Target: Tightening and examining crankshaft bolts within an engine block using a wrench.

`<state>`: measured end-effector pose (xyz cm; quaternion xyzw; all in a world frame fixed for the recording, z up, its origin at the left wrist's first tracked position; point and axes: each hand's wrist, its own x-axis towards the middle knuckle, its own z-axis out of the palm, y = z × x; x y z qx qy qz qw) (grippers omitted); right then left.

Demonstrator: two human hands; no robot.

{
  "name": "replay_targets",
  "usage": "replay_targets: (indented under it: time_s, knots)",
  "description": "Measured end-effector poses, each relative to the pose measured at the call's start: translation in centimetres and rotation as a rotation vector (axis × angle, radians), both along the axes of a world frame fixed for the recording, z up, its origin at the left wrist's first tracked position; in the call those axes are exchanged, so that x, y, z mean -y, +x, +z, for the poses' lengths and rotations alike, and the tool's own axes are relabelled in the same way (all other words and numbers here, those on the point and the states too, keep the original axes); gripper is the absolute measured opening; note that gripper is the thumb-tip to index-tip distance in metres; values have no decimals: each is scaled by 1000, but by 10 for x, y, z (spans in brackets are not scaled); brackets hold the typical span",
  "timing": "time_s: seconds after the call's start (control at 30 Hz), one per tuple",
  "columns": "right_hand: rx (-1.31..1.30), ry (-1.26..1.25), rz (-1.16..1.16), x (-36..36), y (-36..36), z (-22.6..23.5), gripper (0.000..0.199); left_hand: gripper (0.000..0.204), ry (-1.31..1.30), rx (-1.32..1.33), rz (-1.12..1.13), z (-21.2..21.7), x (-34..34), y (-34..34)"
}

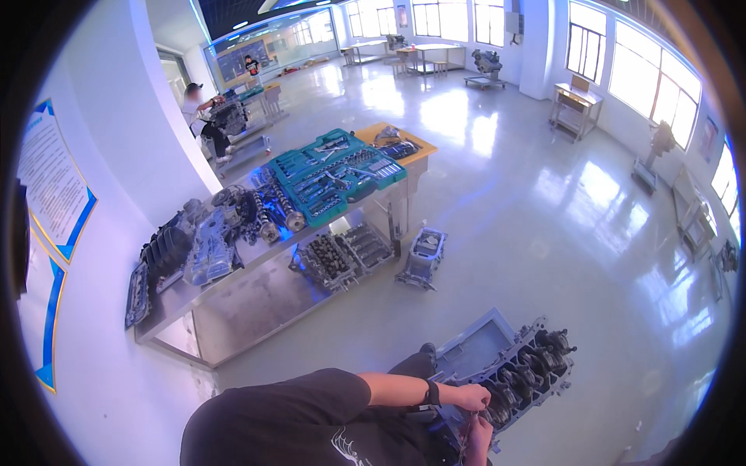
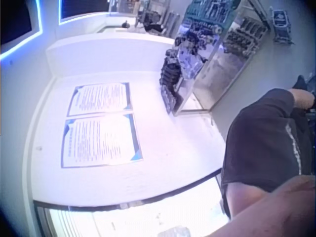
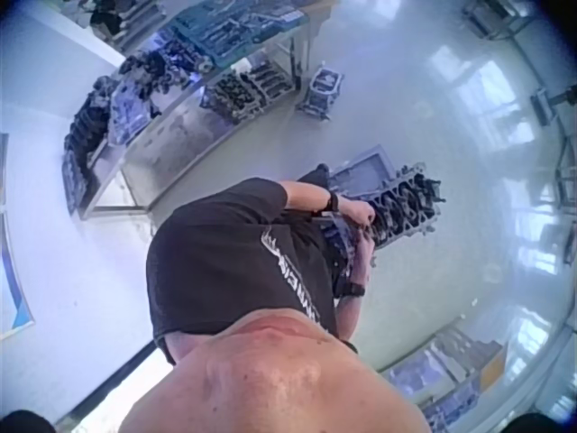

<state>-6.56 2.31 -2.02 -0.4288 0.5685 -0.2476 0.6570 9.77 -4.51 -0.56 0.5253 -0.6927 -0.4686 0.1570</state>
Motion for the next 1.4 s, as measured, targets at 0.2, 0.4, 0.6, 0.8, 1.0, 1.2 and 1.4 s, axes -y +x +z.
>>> replay_targets:
  time_s: [0.2, 0.4, 0.6, 0.8, 1.0, 1.2, 1.4]
  knots:
    - [57, 23, -95, 17, 23, -15, 35, 20, 34, -94, 56, -13, 4, 4]
    - [73, 60, -247, 11, 50, 5, 41, 20, 72, -52, 11, -9, 5, 6]
    - [134, -124, -404, 22, 39, -34, 41, 20, 41, -124, 102, -5, 8, -1]
    - [117, -128, -422, 15, 54, -11, 45, 26, 113, 2, 137, 1, 7, 4]
    - [37, -157, -500, 9, 52, 3, 39, 22, 160, -111, 62, -5, 9, 9]
    - [156, 33, -464, 16, 43, 0, 37, 19, 176, -100, 101, -7, 14, 6]
    - [374, 143, -587, 17, 51, -18, 33, 17, 93, -2, 109, -2, 18, -1]
